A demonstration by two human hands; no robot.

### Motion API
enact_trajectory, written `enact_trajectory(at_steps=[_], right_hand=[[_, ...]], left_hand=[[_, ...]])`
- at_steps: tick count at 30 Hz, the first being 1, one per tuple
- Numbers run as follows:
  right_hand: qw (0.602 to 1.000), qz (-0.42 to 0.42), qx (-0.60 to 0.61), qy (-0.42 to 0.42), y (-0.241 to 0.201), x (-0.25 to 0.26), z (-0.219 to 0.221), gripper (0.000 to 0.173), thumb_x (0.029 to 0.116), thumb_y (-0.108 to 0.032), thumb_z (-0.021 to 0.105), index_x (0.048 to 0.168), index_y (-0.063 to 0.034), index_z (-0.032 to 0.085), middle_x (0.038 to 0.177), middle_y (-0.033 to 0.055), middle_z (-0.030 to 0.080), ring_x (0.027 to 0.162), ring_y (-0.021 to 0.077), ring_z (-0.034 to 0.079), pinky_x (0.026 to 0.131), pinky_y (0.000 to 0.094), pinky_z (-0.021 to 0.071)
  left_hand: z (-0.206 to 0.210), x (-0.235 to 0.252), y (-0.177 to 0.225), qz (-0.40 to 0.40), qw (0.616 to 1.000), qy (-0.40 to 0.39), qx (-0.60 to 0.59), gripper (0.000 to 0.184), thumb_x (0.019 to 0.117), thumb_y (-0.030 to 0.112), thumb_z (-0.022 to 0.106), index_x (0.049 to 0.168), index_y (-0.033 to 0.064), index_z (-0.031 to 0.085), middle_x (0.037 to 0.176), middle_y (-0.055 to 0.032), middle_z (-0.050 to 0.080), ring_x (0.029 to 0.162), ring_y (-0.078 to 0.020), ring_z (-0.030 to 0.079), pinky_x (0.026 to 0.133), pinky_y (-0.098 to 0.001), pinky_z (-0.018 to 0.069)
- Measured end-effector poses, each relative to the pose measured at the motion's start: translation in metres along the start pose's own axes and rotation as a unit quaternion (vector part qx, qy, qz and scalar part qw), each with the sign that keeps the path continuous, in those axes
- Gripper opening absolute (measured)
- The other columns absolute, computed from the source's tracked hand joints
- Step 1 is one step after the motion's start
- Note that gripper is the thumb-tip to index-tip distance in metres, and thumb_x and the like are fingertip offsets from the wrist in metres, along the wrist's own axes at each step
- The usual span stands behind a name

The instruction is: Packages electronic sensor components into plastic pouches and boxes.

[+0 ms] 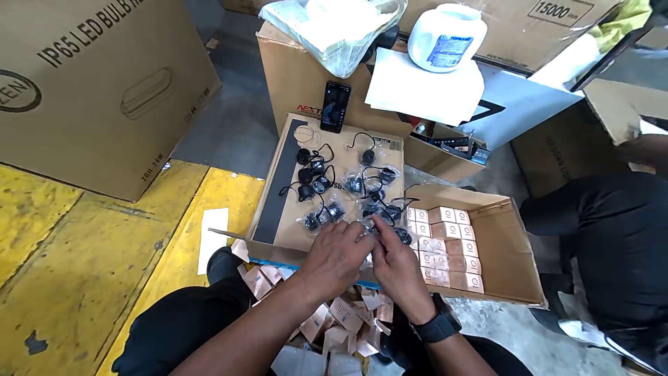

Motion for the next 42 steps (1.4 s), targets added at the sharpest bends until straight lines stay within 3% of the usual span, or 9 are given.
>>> enact_trajectory(at_steps=[3,7,14,22,25,28,33,37,42], right_hand=[[1.000,-0.003,0.009,0.002,0.001,0.001,0.001,0.051,0.1026,-0.022,0.051,0.153,-0.0111,0.049,0.079,0.0004,0.068,0.067,0.0142,0.064,0.065,0.0408,0.0575],[1.000,-0.019,0.019,-0.013,-0.002,0.000,0.005,0.053,0.1025,-0.023,0.054,0.153,-0.0099,0.047,0.083,-0.0022,0.070,0.068,0.0111,0.064,0.065,0.0368,0.0579],[0.999,-0.029,0.026,-0.036,-0.007,-0.001,0.010,0.059,0.0976,-0.015,0.056,0.155,-0.0101,0.044,0.095,-0.0017,0.070,0.075,0.0102,0.066,0.070,0.0342,0.0594],[0.999,-0.036,0.009,-0.031,-0.007,-0.002,0.008,0.055,0.1002,-0.015,0.051,0.155,-0.0107,0.045,0.092,-0.0002,0.072,0.076,0.0131,0.067,0.071,0.0400,0.0595],[0.999,-0.032,0.007,-0.032,-0.006,-0.001,0.008,0.054,0.1010,-0.016,0.050,0.155,-0.0107,0.046,0.093,-0.0002,0.072,0.077,0.0133,0.068,0.072,0.0400,0.0596],[0.999,-0.029,0.004,-0.039,-0.007,-0.001,0.009,0.054,0.1018,-0.017,0.050,0.155,-0.0122,0.046,0.094,-0.0004,0.072,0.077,0.0126,0.068,0.072,0.0396,0.0597],[0.998,-0.035,0.007,-0.046,-0.007,-0.001,0.011,0.054,0.1011,-0.019,0.053,0.154,-0.0116,0.047,0.092,-0.0011,0.072,0.075,0.0115,0.067,0.071,0.0372,0.0593],[0.996,-0.016,-0.028,-0.081,-0.005,0.000,0.015,0.062,0.0972,-0.026,0.061,0.156,-0.0134,0.045,0.093,-0.0024,0.071,0.076,0.0118,0.067,0.072,0.0384,0.0595],[0.993,-0.009,-0.057,-0.103,-0.005,-0.001,0.020,0.064,0.0933,-0.020,0.059,0.156,-0.0160,0.045,0.092,0.0009,0.071,0.078,0.0164,0.067,0.073,0.0437,0.0588]], left_hand=[[0.006,-0.001,-0.004,-0.017,0.999,-0.032,0.006,0.017,0.0929,0.011,0.058,0.102,0.0129,0.072,0.113,-0.0088,0.071,0.100,-0.0287,0.069,0.080,-0.0465,0.0568],[0.010,-0.002,-0.011,-0.056,0.996,-0.064,0.023,0.020,0.0953,0.015,0.055,0.106,0.0121,0.072,0.101,-0.0087,0.071,0.098,-0.0291,0.069,0.085,-0.0476,0.0552],[0.006,-0.002,-0.020,-0.100,0.992,-0.068,0.037,0.023,0.0936,0.015,0.056,0.113,0.0119,0.069,0.096,-0.0087,0.071,0.093,-0.0285,0.070,0.080,-0.0464,0.0549],[0.009,0.000,-0.012,-0.064,0.991,-0.113,0.014,0.017,0.0903,0.007,0.061,0.104,0.0106,0.071,0.120,-0.0127,0.067,0.107,-0.0323,0.066,0.085,-0.0486,0.0550],[0.016,-0.002,-0.014,-0.080,0.983,-0.164,0.012,0.020,0.0923,0.010,0.059,0.108,0.0104,0.072,0.128,-0.0142,0.065,0.114,-0.0349,0.063,0.091,-0.0517,0.0518],[0.023,-0.006,-0.018,-0.095,0.976,-0.196,0.014,0.022,0.0964,0.015,0.054,0.110,0.0081,0.071,0.115,-0.0154,0.068,0.111,-0.0355,0.064,0.093,-0.0537,0.0502],[0.022,-0.007,-0.019,-0.096,0.979,-0.179,0.022,0.026,0.1003,0.022,0.050,0.104,0.0059,0.070,0.100,-0.0133,0.071,0.102,-0.0333,0.067,0.091,-0.0513,0.0503],[0.017,-0.005,-0.021,-0.109,0.980,-0.165,0.028,0.025,0.0991,0.023,0.051,0.099,0.0059,0.070,0.095,-0.0125,0.072,0.099,-0.0316,0.069,0.088,-0.0507,0.0509],[0.019,-0.005,-0.021,-0.112,0.977,-0.180,0.033,0.022,0.0975,0.020,0.052,0.100,0.0064,0.069,0.095,-0.0126,0.071,0.099,-0.0325,0.068,0.087,-0.0509,0.0504]])
Point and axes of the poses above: each hand's wrist, its own x-axis towards the middle knuckle, its own z-axis out of the palm, y = z × x, the point moved 8 cm from there along x, towards the middle knuckle
